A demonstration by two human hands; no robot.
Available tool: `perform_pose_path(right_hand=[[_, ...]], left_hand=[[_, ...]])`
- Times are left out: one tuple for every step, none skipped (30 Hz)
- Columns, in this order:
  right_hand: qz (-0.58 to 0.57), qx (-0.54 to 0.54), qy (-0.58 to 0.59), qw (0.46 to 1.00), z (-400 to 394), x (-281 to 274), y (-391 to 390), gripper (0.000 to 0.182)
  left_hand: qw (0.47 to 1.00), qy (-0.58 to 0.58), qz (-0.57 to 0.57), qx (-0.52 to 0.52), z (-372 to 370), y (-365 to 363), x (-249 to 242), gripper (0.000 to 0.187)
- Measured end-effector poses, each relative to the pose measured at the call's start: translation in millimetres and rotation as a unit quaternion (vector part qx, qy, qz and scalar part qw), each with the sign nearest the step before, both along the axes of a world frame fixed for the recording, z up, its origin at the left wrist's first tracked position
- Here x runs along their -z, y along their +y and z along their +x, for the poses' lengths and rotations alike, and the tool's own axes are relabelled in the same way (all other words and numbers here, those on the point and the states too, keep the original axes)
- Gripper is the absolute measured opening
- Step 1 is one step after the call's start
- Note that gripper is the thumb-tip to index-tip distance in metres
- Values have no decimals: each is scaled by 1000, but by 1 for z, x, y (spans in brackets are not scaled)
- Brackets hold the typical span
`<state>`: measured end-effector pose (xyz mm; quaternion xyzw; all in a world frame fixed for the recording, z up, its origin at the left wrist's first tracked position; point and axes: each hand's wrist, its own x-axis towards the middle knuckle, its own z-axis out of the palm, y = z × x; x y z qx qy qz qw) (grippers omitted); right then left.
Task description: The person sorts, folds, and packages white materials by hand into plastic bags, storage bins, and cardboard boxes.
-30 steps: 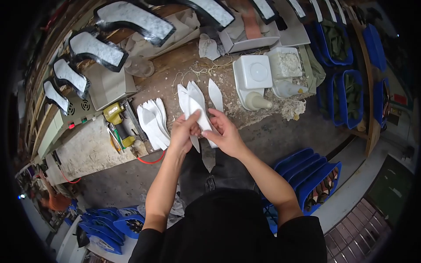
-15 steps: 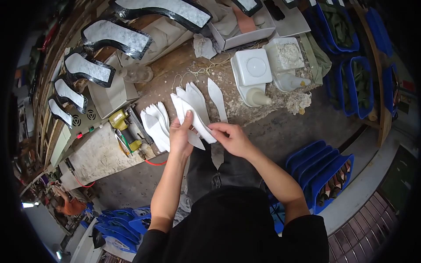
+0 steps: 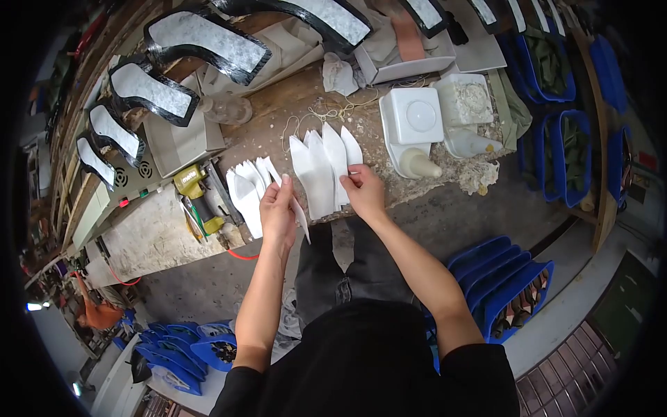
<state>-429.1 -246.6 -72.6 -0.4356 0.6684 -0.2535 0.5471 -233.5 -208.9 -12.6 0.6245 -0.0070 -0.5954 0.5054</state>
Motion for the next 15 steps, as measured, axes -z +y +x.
perform_pose_path(right_hand=[[-16,-22,39,999,0,-10,-3,35],[-30,-43,79,995,0,-20,-4,37],[-44,-65,120,990,-3,-26,-4,38],[-47,-65,123,989,-7,-26,-7,38],[-52,-77,159,983,-10,-23,-12,39],[-55,-89,195,975,-13,-22,-17,40],[-57,-100,232,966,-17,-20,-19,40],[-60,-110,267,955,-20,-18,-22,41],[-62,-109,267,955,-18,-18,-25,41],[-53,-99,261,959,-15,-18,-25,41],[-43,-89,254,962,-11,-17,-25,41],[-35,-80,247,965,-6,-15,-25,41],[-25,-71,241,968,-4,-14,-26,41],[-26,-72,241,968,-4,-11,-27,41],[-28,-71,216,973,-6,-3,-27,41]], left_hand=[[999,28,-15,-21,2,3,-2,19],[997,58,-30,-42,3,8,-5,19],[993,89,-44,-63,2,12,-7,19],[993,91,-46,-63,2,14,-8,19],[991,107,-51,-68,3,15,-8,18],[988,122,-55,-74,3,17,-9,16],[986,137,-57,-79,2,19,-9,14],[983,152,-60,-82,2,19,-9,12],[983,152,-62,-82,1,17,-8,12],[979,176,-65,-83,0,17,-8,10],[974,199,-67,-85,-2,17,-8,8],[969,221,-70,-88,-2,17,-6,7],[963,244,-72,-90,-4,16,-5,7],[963,245,-73,-91,-4,15,-4,7],[960,253,-80,-91,-5,13,-2,9]])
